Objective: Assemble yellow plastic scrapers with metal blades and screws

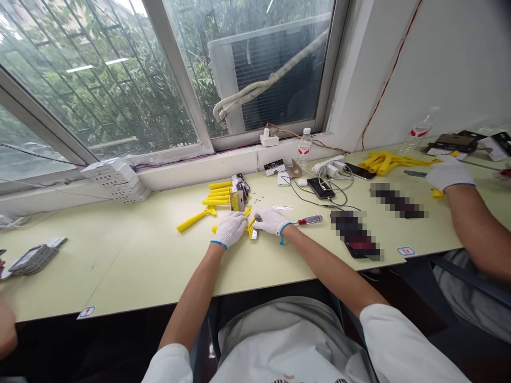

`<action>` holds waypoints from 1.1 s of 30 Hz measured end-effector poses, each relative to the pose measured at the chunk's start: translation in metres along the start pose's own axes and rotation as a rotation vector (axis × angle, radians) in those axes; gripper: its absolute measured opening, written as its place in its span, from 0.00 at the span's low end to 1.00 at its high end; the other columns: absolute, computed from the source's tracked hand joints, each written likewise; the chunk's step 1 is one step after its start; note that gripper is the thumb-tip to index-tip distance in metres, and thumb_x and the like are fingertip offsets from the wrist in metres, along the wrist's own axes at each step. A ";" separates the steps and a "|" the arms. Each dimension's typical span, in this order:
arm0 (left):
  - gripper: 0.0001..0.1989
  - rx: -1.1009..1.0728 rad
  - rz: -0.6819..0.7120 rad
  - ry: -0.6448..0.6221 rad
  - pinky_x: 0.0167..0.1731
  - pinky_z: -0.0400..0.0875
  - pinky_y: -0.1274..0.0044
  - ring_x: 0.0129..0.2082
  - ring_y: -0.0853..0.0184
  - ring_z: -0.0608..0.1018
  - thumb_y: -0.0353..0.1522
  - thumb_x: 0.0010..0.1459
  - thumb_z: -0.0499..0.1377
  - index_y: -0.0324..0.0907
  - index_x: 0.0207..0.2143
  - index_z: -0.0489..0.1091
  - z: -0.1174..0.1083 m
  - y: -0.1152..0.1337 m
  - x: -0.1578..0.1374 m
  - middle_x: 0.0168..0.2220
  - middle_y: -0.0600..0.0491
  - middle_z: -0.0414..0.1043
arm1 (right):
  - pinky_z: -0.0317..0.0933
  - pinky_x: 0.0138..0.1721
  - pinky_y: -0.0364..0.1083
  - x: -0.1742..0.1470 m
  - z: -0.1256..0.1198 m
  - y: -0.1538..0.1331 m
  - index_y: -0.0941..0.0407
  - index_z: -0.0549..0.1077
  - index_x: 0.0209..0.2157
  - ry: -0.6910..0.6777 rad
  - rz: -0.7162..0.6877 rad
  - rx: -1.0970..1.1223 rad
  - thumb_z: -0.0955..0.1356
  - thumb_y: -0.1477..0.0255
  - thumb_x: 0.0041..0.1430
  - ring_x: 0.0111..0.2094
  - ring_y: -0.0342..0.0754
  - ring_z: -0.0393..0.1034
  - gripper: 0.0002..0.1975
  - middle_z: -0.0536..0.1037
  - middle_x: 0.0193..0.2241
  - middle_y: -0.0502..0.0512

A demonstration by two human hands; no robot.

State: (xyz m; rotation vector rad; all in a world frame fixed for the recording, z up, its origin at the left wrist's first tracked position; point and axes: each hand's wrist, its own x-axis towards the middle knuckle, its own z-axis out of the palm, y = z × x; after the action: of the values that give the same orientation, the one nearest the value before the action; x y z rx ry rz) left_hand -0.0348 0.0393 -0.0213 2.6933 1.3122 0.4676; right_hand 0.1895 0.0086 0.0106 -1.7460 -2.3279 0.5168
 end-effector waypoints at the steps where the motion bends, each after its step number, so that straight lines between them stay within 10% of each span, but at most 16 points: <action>1: 0.19 -0.007 0.000 0.001 0.63 0.69 0.64 0.57 0.55 0.76 0.35 0.75 0.50 0.47 0.50 0.82 0.001 0.000 0.000 0.54 0.47 0.80 | 0.66 0.58 0.51 0.000 0.000 0.000 0.59 0.77 0.54 -0.001 -0.010 0.005 0.70 0.57 0.71 0.52 0.49 0.73 0.22 0.78 0.53 0.59; 33: 0.15 -0.011 -0.042 0.012 0.58 0.69 0.67 0.57 0.55 0.76 0.41 0.74 0.54 0.51 0.55 0.77 -0.001 0.008 -0.002 0.57 0.47 0.74 | 0.65 0.62 0.54 0.000 0.000 0.002 0.61 0.78 0.50 -0.022 0.000 0.069 0.71 0.57 0.71 0.56 0.52 0.72 0.21 0.78 0.54 0.61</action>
State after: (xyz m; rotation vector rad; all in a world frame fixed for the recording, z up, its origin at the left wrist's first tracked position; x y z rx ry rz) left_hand -0.0303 0.0325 -0.0185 2.6526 1.3619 0.4866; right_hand 0.1913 0.0089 0.0103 -1.7178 -2.2956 0.6116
